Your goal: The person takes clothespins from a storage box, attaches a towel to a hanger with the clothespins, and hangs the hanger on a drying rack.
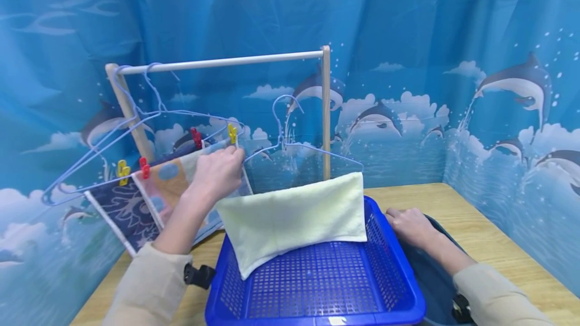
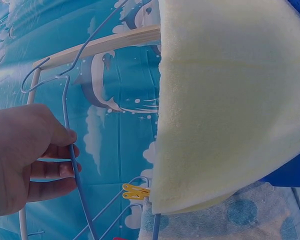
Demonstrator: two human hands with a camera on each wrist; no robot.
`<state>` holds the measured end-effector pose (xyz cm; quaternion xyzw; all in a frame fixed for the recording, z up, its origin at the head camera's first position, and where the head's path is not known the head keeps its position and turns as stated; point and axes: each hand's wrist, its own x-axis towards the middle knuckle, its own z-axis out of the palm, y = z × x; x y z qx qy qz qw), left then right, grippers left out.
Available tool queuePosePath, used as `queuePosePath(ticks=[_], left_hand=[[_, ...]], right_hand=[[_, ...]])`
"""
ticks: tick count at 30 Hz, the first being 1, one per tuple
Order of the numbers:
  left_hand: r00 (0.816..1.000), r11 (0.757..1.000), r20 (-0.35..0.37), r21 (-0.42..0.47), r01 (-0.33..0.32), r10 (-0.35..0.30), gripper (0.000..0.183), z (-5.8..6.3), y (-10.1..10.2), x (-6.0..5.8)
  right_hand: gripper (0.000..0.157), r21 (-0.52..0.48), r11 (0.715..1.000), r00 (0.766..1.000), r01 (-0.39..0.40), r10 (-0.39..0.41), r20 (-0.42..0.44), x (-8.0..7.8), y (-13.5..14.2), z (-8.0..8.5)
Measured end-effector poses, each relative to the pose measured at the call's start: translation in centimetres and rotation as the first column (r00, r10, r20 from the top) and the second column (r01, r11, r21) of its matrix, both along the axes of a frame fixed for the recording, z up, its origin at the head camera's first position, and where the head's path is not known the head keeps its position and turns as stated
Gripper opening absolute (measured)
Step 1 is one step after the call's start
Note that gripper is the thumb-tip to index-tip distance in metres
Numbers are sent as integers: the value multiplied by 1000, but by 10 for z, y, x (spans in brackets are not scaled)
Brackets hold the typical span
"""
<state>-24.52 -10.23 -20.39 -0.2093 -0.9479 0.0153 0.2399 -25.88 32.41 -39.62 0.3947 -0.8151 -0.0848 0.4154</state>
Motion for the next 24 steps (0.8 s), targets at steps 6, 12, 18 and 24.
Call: queuePosePath(ticks=[6, 12, 18, 24], left_hand=[[1000, 1000, -3, -5, -5, 5, 14, 0, 0, 0], [1000, 1000, 1, -7, -5, 5, 13, -1, 1, -1], [1000, 1000, 4, -10, -5, 5, 15, 0, 2, -1], [1000, 1000, -4, -10, 0, 0, 17, -1, 3, -1]], right_hand=[[48, -83, 997, 998, 1, -7, -70, -2, 2, 1], [47, -148, 988, 988, -52, 30, -151, -7, 9, 5], [43, -200, 979, 981, -40, 0, -192, -4, 15, 22], [41, -229, 973, 975, -21, -31, -219, 1, 18, 43]])
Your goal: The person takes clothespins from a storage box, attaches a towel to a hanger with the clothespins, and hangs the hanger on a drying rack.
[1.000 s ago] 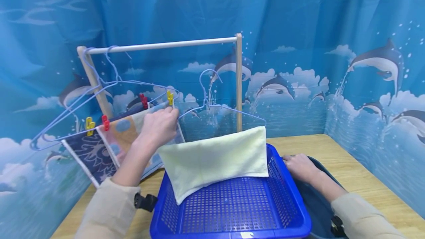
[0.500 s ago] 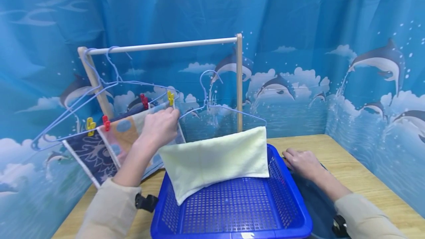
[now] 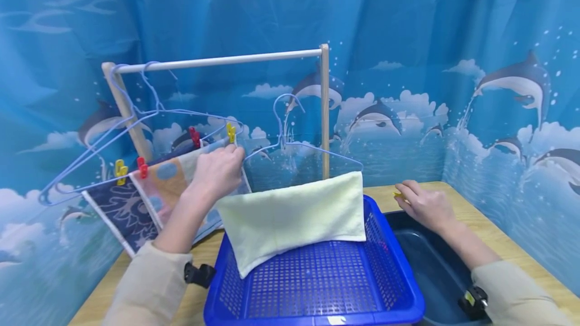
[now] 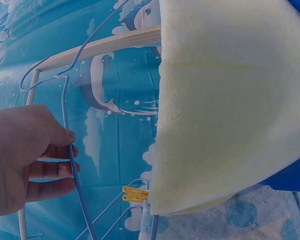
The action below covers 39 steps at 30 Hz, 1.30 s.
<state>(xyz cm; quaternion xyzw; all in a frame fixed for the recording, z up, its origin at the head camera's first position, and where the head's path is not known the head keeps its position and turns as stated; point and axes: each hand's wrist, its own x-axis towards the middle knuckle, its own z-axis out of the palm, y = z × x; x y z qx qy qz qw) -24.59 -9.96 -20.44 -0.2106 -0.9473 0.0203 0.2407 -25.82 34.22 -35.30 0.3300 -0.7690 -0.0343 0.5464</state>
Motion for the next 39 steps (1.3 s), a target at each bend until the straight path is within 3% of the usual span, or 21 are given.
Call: queuePosePath(ticks=[9, 15, 20, 23, 28, 39], left_hand=[[1000, 1000, -17, -2, 4, -4, 18, 1, 1, 0], [1000, 1000, -27, -5, 8, -8, 16, 0, 1, 1], [999, 1000, -38, -6, 11, -11, 17, 0, 1, 1], [999, 1000, -45, -8, 16, -16, 18, 0, 1, 2], [998, 999, -62, -9, 32, -33, 20, -2, 0, 3], [993, 999, -113, -27, 41, -44, 21, -5, -3, 2]], right_hand=[[38, -52, 999, 994, -18, 12, -106, 6, -2, 31], [43, -90, 996, 1000, 5, -5, 3, 18, -11, 50], [37, -111, 993, 994, -39, 50, 96, 26, -23, 65], [28, -117, 992, 985, -50, 68, 160, 30, -32, 72], [37, -152, 987, 962, -55, 93, 255, 35, -48, 79], [36, -243, 969, 925, -32, 121, 360, 41, -67, 88]])
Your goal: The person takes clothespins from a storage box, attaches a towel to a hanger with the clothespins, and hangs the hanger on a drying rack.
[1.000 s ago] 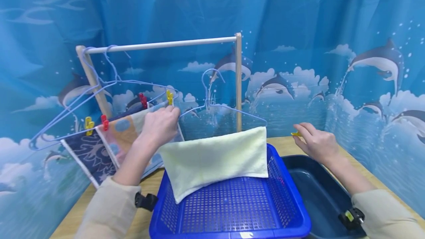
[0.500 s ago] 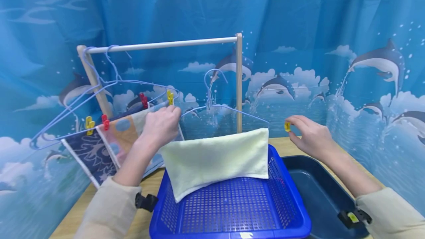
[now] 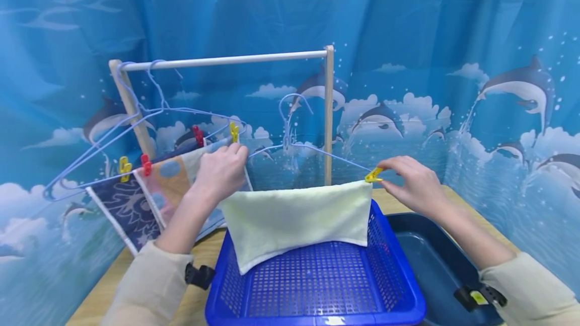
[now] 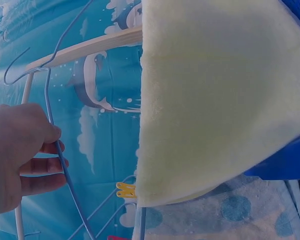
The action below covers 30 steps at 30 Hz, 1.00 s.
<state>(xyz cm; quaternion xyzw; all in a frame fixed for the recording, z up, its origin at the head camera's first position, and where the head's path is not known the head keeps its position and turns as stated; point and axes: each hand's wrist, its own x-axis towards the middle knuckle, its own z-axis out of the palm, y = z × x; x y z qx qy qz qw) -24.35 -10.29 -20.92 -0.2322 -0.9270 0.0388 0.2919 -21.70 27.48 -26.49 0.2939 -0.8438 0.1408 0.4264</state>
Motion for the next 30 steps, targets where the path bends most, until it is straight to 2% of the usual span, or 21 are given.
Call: queuePosePath(ticks=[7, 18, 22, 30], left_hand=[[999, 1000, -28, 0, 17, -17, 23, -3, -5, -3], [996, 998, -66, -3, 60, -60, 19, -5, -6, -3], [995, 998, -78, -5, 67, -67, 17, -6, -5, -3], [990, 997, -112, -6, 81, -82, 15, -7, -6, -4]], right_hand=[[33, -31, 999, 999, -39, 39, -4, -1, -3, 2], [29, 100, 994, 979, -41, 60, -193, -3, -11, -1], [27, 117, 993, 979, -35, 58, -198, -3, -12, -4], [24, 87, 995, 982, -47, 62, -180, -4, -11, -7]])
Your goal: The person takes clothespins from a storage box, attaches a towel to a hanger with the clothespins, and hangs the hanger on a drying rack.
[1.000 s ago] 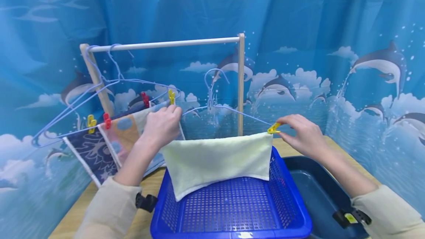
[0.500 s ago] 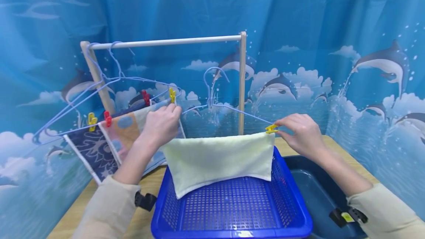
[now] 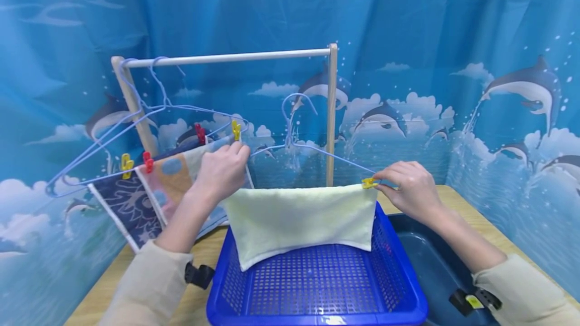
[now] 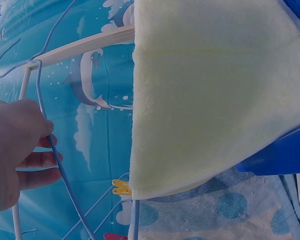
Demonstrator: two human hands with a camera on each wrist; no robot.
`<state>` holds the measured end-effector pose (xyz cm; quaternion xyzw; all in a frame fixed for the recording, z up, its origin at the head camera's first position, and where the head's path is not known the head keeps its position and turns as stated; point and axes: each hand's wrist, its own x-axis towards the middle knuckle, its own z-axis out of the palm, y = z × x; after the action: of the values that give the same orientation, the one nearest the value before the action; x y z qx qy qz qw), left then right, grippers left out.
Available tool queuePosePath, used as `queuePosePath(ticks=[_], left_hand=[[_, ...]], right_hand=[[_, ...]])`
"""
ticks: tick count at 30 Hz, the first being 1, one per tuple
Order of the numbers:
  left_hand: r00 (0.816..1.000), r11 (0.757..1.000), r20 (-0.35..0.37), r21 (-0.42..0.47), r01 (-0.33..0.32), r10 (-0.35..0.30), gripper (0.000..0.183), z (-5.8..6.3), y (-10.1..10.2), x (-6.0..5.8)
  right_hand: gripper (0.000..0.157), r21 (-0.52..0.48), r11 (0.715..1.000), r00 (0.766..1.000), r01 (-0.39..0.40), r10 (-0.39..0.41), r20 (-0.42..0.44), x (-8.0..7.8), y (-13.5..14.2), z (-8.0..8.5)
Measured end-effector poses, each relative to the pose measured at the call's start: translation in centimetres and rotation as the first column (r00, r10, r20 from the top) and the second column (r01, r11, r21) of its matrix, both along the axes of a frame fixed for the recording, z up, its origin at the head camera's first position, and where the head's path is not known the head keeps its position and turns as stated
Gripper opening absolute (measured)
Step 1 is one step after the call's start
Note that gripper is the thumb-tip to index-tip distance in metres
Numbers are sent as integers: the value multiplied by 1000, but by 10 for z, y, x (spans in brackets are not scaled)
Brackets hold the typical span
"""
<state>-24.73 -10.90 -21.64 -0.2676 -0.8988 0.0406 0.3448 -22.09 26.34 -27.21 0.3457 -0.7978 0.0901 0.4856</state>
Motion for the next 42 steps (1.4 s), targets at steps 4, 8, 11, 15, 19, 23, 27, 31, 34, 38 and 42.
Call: queuePosePath(ticks=[4, 8, 11, 15, 19, 23, 27, 31, 34, 38, 42], left_hand=[[1000, 1000, -21, -6, 12, -12, 14, 0, 0, 1], [999, 1000, -42, -19, 18, -19, 16, -1, 0, 1], [998, 999, -63, -29, 26, -28, 16, -2, 0, 1], [993, 998, -103, -44, 44, -49, 17, -4, 0, 0], [985, 996, -155, -64, 64, -73, 15, -7, 0, -2], [975, 994, -202, -68, 82, -94, 10, -9, 3, -3], [966, 994, -237, -57, 89, -100, 9, -10, 4, -3], [958, 994, -269, -48, 94, -104, 8, -11, 5, -4], [953, 996, -287, -37, 87, -93, 8, -11, 5, -4], [948, 997, -308, -27, 73, -78, 9, -10, 4, -4], [948, 997, -309, -26, 71, -76, 8, -10, 3, -4]], right_hand=[[25, -3, 1000, 1000, -4, 4, 2, 0, 1, -1], [24, 1, 1000, 1000, 14, -14, 7, -1, 2, -2], [23, 5, 1000, 1000, 26, -27, 17, -1, 1, -1], [22, 9, 999, 998, 40, -40, 46, -2, 0, 0], [21, 15, 998, 995, 62, -63, 81, -2, -2, 1], [20, 21, 994, 988, 107, -109, 111, 0, -2, 2], [18, 21, 990, 978, 141, -143, 154, 2, -4, 5], [17, 16, 987, 970, 161, -162, 183, 3, -6, 8], [17, 11, 984, 965, 176, -175, 197, 4, -7, 10], [16, 14, 984, 963, 179, -178, 204, 3, -9, 12], [17, 21, 984, 962, 177, -178, 207, 3, -9, 12]])
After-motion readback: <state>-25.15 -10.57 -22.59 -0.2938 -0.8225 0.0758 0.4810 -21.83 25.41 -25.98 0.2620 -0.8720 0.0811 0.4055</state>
